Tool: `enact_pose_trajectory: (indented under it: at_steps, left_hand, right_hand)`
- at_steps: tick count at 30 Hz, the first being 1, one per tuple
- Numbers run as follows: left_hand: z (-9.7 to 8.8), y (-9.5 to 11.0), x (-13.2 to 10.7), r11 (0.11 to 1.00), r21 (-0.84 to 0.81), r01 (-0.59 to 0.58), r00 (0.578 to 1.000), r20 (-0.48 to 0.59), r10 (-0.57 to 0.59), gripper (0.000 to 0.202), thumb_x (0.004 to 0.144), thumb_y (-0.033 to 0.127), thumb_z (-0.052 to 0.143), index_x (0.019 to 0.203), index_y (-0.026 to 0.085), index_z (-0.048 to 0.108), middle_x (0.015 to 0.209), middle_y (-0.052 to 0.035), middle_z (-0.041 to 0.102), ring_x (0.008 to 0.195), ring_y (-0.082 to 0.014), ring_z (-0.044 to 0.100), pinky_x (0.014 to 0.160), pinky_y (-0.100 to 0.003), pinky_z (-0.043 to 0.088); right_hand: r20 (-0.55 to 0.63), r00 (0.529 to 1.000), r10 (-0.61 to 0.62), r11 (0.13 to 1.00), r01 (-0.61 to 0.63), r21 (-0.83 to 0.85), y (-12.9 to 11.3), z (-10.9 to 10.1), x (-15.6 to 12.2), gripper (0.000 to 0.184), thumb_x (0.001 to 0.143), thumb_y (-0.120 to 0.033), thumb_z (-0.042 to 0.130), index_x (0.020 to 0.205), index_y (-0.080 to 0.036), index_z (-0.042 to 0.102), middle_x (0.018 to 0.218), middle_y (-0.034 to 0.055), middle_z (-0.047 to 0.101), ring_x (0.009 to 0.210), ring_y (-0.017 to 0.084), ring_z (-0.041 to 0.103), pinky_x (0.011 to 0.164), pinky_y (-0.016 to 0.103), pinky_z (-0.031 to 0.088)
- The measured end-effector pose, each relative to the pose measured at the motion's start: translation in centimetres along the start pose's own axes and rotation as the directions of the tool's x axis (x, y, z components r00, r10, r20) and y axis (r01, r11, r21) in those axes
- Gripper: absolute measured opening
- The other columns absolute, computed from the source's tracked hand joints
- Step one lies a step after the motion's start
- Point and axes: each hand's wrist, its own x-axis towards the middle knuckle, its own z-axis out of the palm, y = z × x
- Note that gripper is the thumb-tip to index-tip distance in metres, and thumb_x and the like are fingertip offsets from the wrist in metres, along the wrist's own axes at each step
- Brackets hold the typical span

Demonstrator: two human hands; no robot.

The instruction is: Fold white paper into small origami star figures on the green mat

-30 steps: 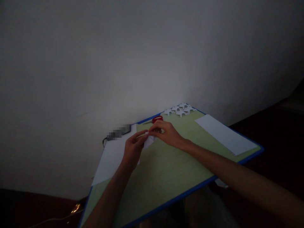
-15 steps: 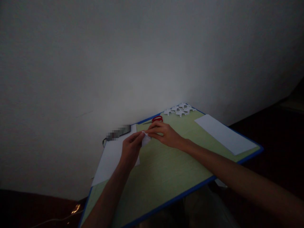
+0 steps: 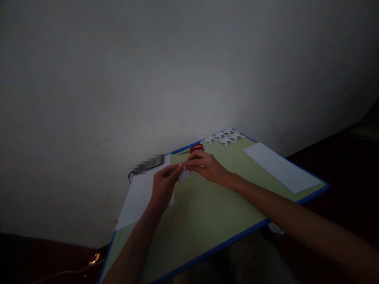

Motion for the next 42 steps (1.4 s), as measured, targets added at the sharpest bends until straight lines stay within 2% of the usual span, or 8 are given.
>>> enact_pose_trajectory:
  at_steps: [13,19,26,31,37,42]
  left_hand:
    - [0.4,0.5,-0.3,0.998,0.046,-0.030,0.999,-0.036,0.032,0.028,0.069,0.035,0.085,0.088,0.015,0.080,0.087,-0.0106,0.079,0.077,-0.0206,0.071,0.076,-0.034,0.055]
    - [0.4,0.5,-0.3,0.994,0.077,-0.082,0.996,-0.033,0.084,0.023,0.072,0.035,0.083,0.085,0.016,0.079,0.084,-0.0081,0.078,0.076,-0.0186,0.070,0.074,-0.030,0.053]
    - [0.4,0.5,-0.2,0.988,0.061,-0.140,0.990,-0.013,0.141,0.023,0.075,0.036,0.081,0.089,0.017,0.077,0.091,-0.0073,0.078,0.085,-0.0202,0.071,0.082,-0.033,0.053]
    - [0.5,0.6,-0.4,0.977,0.081,-0.199,0.980,0.023,0.198,0.021,0.078,0.035,0.079,0.090,0.019,0.077,0.094,-0.0065,0.077,0.090,-0.0207,0.071,0.088,-0.034,0.054]
    - [0.4,0.5,-0.8,0.927,0.250,-0.278,0.958,0.004,0.286,0.019,0.082,0.036,0.076,0.091,0.020,0.076,0.094,-0.0058,0.076,0.090,-0.0208,0.070,0.089,-0.033,0.053]
    - [0.3,0.2,-0.7,0.943,0.199,-0.265,0.964,0.049,0.261,0.019,0.083,0.036,0.074,0.091,0.019,0.074,0.092,-0.0058,0.076,0.088,-0.0198,0.070,0.085,-0.031,0.053]
  right_hand:
    - [-0.019,1.000,0.015,1.000,-0.015,-0.001,-0.2,0.3,0.0,0.018,0.094,-0.032,0.066,0.105,-0.028,0.079,0.093,0.0051,0.068,0.087,0.017,0.064,0.078,0.034,0.054]
    - [-0.048,0.989,0.143,0.989,-0.142,0.035,-0.7,0.4,0.3,0.026,0.089,-0.038,0.071,0.110,-0.025,0.076,0.096,0.0060,0.071,0.086,0.018,0.066,0.081,0.034,0.055]
    - [-0.049,0.979,0.196,0.979,-0.193,0.067,-1.1,0.1,0.5,0.021,0.087,-0.041,0.073,0.096,-0.022,0.074,0.090,0.0043,0.072,0.080,0.017,0.063,0.074,0.032,0.052]
    - [-0.051,0.988,0.143,0.989,-0.141,0.045,-1.1,0.1,0.4,0.018,0.089,-0.039,0.071,0.094,-0.022,0.070,0.092,0.0041,0.070,0.082,0.017,0.062,0.075,0.032,0.051]
    - [-0.024,0.989,0.144,0.989,-0.143,0.036,-1.0,0.2,0.5,0.018,0.090,-0.039,0.070,0.094,-0.022,0.068,0.094,0.0042,0.069,0.085,0.017,0.063,0.078,0.033,0.052]
    - [0.068,0.991,0.112,0.992,-0.116,0.054,-0.4,-0.2,0.6,0.019,0.088,-0.038,0.072,0.094,-0.020,0.068,0.093,0.0036,0.069,0.084,0.016,0.062,0.078,0.031,0.052]
